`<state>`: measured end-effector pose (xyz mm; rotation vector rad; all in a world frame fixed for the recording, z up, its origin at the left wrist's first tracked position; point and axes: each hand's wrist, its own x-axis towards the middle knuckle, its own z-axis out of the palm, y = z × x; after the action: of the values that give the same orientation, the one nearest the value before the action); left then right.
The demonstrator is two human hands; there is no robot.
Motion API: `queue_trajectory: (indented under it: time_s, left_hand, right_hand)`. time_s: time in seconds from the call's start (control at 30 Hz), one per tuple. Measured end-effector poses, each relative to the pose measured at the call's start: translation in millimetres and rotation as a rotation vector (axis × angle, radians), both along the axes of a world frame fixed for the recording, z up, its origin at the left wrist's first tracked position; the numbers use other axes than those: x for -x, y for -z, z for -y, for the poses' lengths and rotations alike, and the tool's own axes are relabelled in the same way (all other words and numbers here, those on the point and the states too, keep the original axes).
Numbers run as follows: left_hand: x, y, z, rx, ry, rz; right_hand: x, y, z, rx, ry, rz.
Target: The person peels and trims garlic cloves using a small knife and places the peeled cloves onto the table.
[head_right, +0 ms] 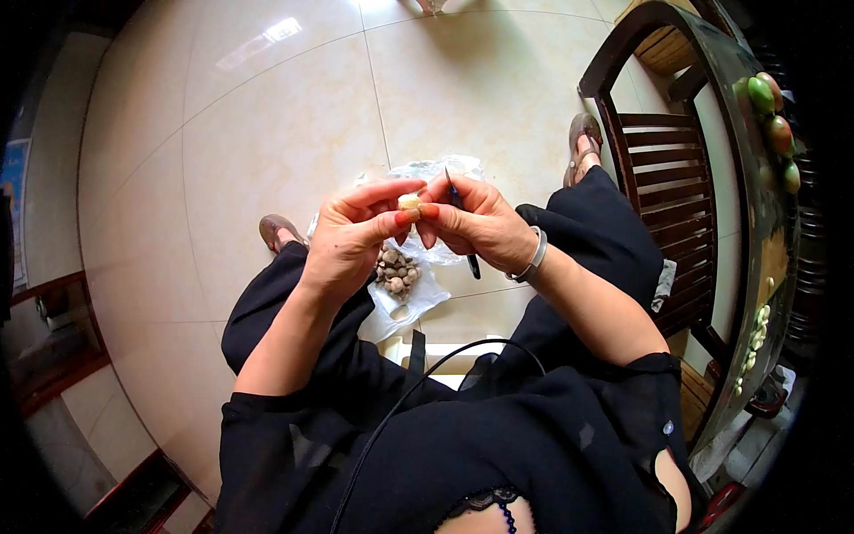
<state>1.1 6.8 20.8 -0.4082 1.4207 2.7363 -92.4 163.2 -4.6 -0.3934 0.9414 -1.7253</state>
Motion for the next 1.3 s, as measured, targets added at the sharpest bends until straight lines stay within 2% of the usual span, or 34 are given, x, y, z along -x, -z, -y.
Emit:
queue_trajectory:
  time_s: [0.13, 0.17, 0.2, 0.23, 0.27, 0.33, 0.5, 0.57, 0.8, 1.3]
  left_hand:
    - [-1.1, 2.3, -3.2, 0.082, -0.034, -0.010]
    - [-1.4, 0.5, -3.3, 0.188, -0.088, -0.057]
    - [-1.3, -2.2, -3.2, 0.296, -0.139, -0.103]
    - [-0.9, -6.5, -2.5, 0.299, -0.136, -0.102]
    - [-0.8, -11.4, -1.0, 0.292, -0.116, -0.040]
    - [-1.6, -12.7, 0.7, 0.286, -0.096, 0.027]
    - [-4.7, -8.4, -2.8, 0.302, -0.102, -0.018]
    - [-4.6, -5.4, -3.6, 0.331, -0.107, -0.033]
    - [-3.7, -5.6, -4.7, 0.516, -0.088, -0.035]
    - [-3.0, -1.8, -3.6, 0.581, -0.073, -0.111]
  right_hand:
    - [-0.6, 0.5, 0.0, -0.016, -0.009, -0.002]
    - [0.2, -0.1, -0.4, -0.015, -0.014, -0.009]
    - [2.1, -4.2, -1.4, -0.074, -0.028, -0.158]
    - [3.1, -6.2, -1.8, -0.133, -0.042, -0.305]
    - [3.0, -5.1, -1.4, -0.130, -0.040, -0.303]
    - [2.0, -4.1, 0.6, -0.149, 0.171, -0.988]
    - [1.0, -20.5, -2.0, -0.277, 0.167, -0.982]
    - [3.0, -13.5, -1.0, -0.171, 0.208, -1.114]
    - [4.3, -18.6, -1.0, -0.252, 0.104, -1.285]
    - [5.2, -15.2, -1.1, -0.242, 0.055, -1.339]
